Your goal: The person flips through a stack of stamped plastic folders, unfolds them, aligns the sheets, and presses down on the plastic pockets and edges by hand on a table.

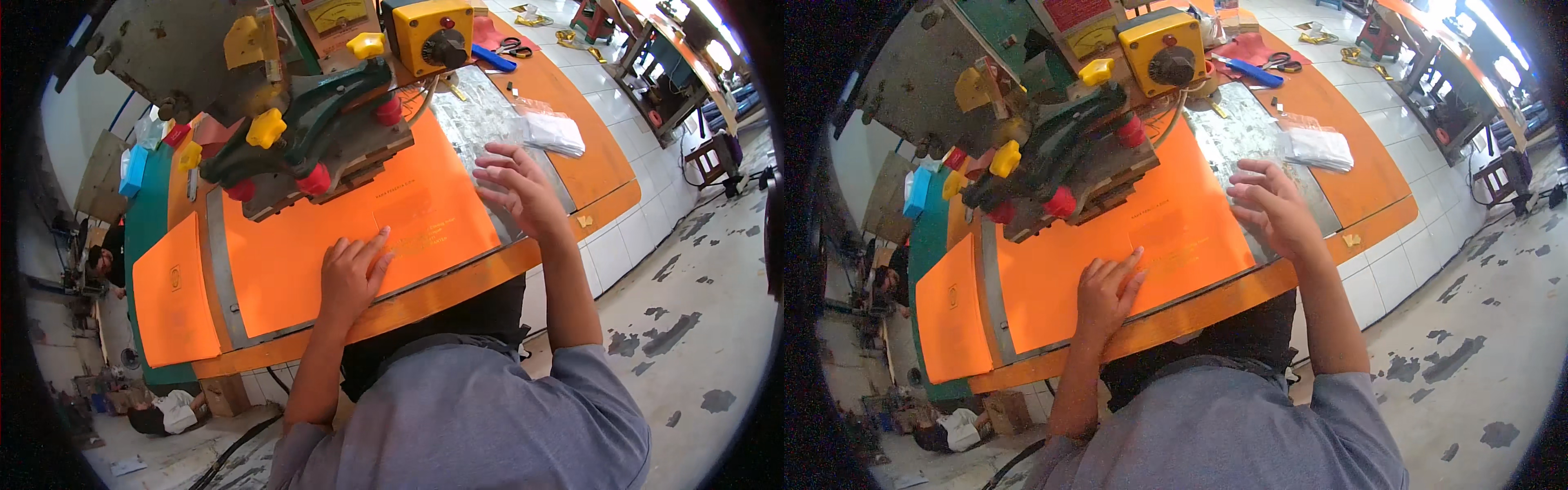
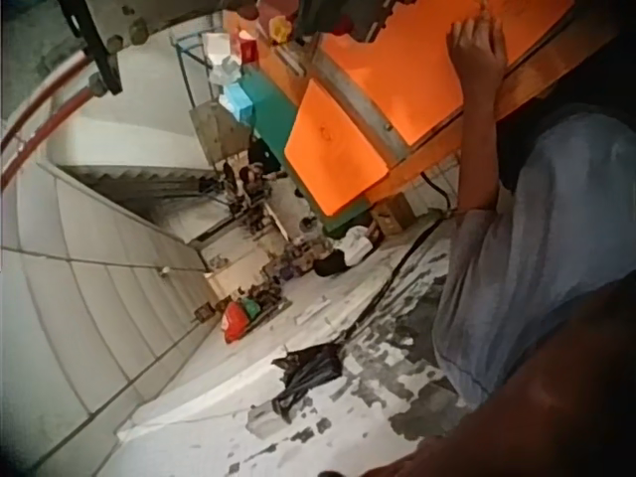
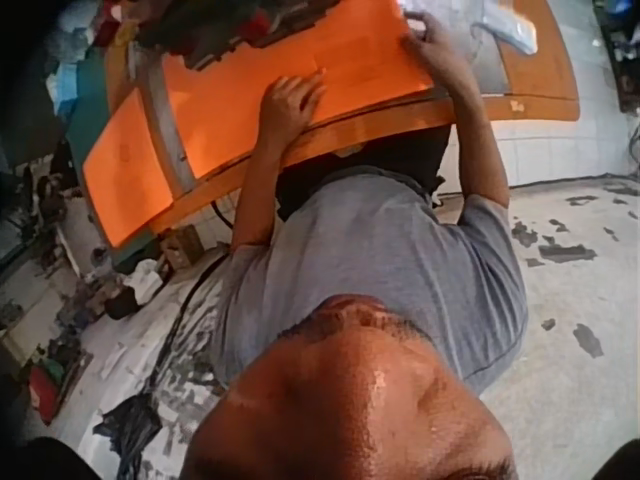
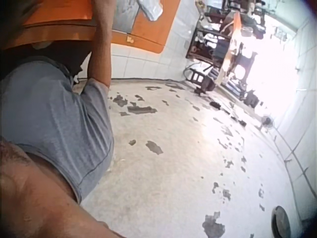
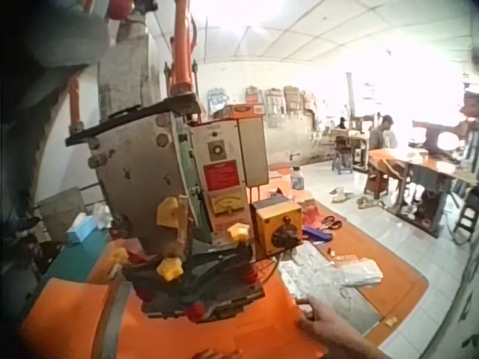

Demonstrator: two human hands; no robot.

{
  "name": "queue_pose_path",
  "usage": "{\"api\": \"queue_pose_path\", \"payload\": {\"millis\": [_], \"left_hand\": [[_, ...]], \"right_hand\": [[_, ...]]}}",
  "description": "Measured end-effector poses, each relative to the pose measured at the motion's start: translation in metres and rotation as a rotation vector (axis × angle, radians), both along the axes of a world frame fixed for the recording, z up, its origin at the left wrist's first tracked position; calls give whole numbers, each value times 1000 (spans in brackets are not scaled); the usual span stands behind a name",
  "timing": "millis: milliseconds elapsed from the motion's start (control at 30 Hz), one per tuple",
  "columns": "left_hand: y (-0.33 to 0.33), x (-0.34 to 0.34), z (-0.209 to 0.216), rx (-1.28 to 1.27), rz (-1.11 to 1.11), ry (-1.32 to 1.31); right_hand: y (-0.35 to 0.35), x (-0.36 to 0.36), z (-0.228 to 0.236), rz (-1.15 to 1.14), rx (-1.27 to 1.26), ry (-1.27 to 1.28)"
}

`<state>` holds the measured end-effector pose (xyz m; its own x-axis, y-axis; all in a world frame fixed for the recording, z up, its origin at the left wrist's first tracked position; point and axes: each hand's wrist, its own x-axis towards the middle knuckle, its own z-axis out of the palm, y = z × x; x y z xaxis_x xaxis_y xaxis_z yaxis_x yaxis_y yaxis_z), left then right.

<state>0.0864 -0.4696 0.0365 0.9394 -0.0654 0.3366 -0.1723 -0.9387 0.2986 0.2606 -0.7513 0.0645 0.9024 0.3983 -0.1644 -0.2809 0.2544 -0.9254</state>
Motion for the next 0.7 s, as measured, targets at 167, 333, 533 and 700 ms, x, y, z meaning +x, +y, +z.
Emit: {"api": "queue_pose_path", "payload": {"millis": [167, 333, 533, 700], "left_hand": [[-1, 1, 0, -42, 11, 19], [2, 1, -5, -53, 3, -20], [6, -3, -3, -45, 11, 37], [8, -6, -10, -156, -25, -115]], "right_hand": [[4, 9, 2, -6, 54, 70], [11, 19, -11, 38, -83, 18], [30, 6, -6, 209, -624, -233], [26, -4, -2, 144, -465, -296]]}}
